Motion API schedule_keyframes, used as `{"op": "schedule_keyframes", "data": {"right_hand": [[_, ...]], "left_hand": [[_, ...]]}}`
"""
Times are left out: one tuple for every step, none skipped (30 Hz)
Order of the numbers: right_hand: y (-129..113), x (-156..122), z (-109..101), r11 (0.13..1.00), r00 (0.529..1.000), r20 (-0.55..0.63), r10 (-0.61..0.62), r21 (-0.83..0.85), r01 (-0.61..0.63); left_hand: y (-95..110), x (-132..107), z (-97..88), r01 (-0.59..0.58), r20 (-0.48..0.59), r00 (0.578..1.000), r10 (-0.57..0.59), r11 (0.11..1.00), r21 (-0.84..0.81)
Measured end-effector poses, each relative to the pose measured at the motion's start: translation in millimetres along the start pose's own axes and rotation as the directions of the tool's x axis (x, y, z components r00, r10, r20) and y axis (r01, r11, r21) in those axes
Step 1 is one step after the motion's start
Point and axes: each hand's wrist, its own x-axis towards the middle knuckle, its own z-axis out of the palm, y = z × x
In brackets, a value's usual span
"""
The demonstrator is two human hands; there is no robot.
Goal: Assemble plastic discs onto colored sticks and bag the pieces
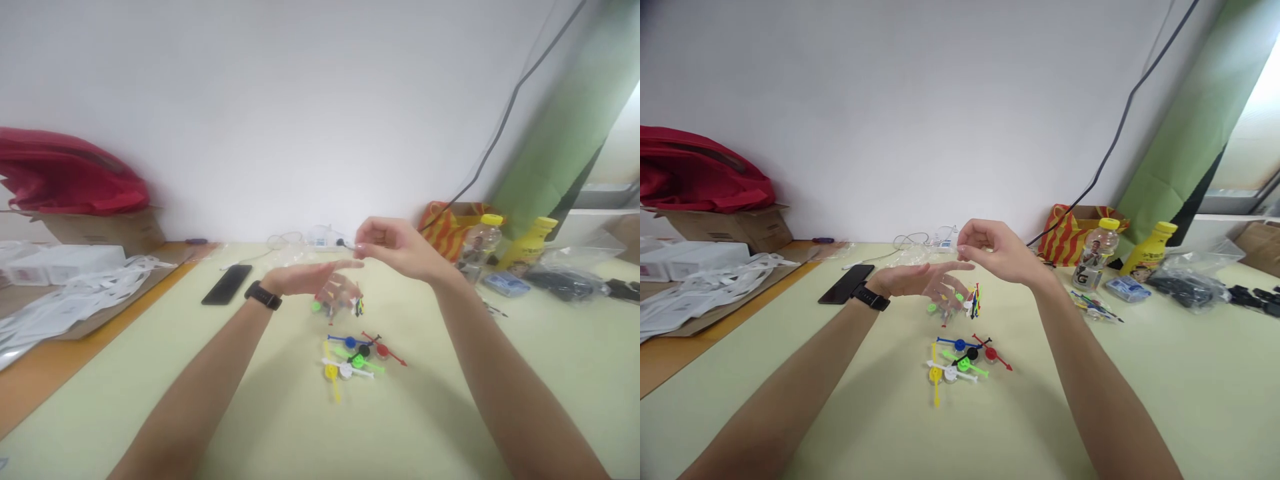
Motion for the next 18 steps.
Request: {"op": "schedule_keyframes", "data": {"right_hand": [[-1,0,1,1.0,1.0,0.012,-0.002,0.013,0.002],[-1,0,2,1.0,1.0,0.021,-0.006,0.026,0.005],[-2,0,3,0.999,1.0,0.027,-0.009,0.036,0.008],[-2,0,4,0.999,1.0,0.026,-0.011,0.042,0.01],[-1,0,4,0.999,1.0,0.022,-0.01,0.045,0.009],[-1,0,4,0.999,1.0,0.016,-0.006,0.046,0.006],[-1,0,4,0.999,1.0,0.013,0.0,0.048,-0.001],[-1,0,4,0.999,1.0,0.01,0.006,0.049,-0.006],[-1,-1,4,0.999,1.0,0.007,0.01,0.047,-0.01],[-1,-1,3,0.999,1.0,0.001,0.01,0.041,-0.01],[-2,-2,1,0.999,1.0,0.001,0.01,0.034,-0.01],[-3,-2,0,0.999,1.0,0.005,0.013,0.029,-0.013],[-4,-3,-2,0.999,1.0,0.019,0.02,0.031,-0.02],[-5,-4,-5,0.999,0.999,0.046,0.029,0.044,-0.031],[-6,-5,-7,0.996,0.995,0.087,0.041,0.069,-0.047],[-6,-5,-9,0.993,0.99,0.134,0.052,0.101,-0.065],[-7,-6,-12,0.988,0.981,0.185,0.059,0.129,-0.084],[-7,-7,-13,0.983,0.969,0.239,0.062,0.151,-0.1]], "left_hand": [[-2,2,0.5,-0.01,0.0,1.0,0.01,1.0,-0.003],[-5,5,0.9,-0.023,-0.002,1.0,0.023,1.0,-0.006],[-8,7,1.5,-0.039,-0.005,0.999,0.039,0.999,-0.011],[-10,10,2.2,-0.06,-0.008,0.998,0.059,0.998,-0.02],[-12,13,3.2,-0.083,-0.01,0.997,0.082,0.996,-0.036],[-14,16,4.5,-0.107,-0.01,0.994,0.106,0.993,-0.06],[-15,18,6.0,-0.126,-0.008,0.992,0.126,0.988,-0.086],[-16,21,7.4,-0.142,-0.007,0.99,0.142,0.983,-0.113],[-17,22,8.5,-0.152,-0.007,0.988,0.153,0.979,-0.136],[-17,23,9.3,-0.157,-0.009,0.987,0.158,0.976,-0.151],[-16,24,9.6,-0.158,-0.014,0.987,0.157,0.975,-0.156],[-16,23,9.2,-0.154,-0.023,0.988,0.153,0.977,-0.15],[-14,21,8.3,-0.147,-0.034,0.989,0.144,0.98,-0.132],[-13,19,6.9,-0.138,-0.048,0.99,0.134,0.985,-0.104],[-11,16,5.2,-0.13,-0.061,0.99,0.126,0.989,-0.066],[-9,12,3.2,-0.121,-0.067,0.991,0.119,0.992,-0.021],[-6,9,1.4,-0.111,-0.067,0.991,0.112,0.994,0.025],[-4,7,-0.2,-0.098,-0.057,0.993,0.102,0.993,0.067]]}}
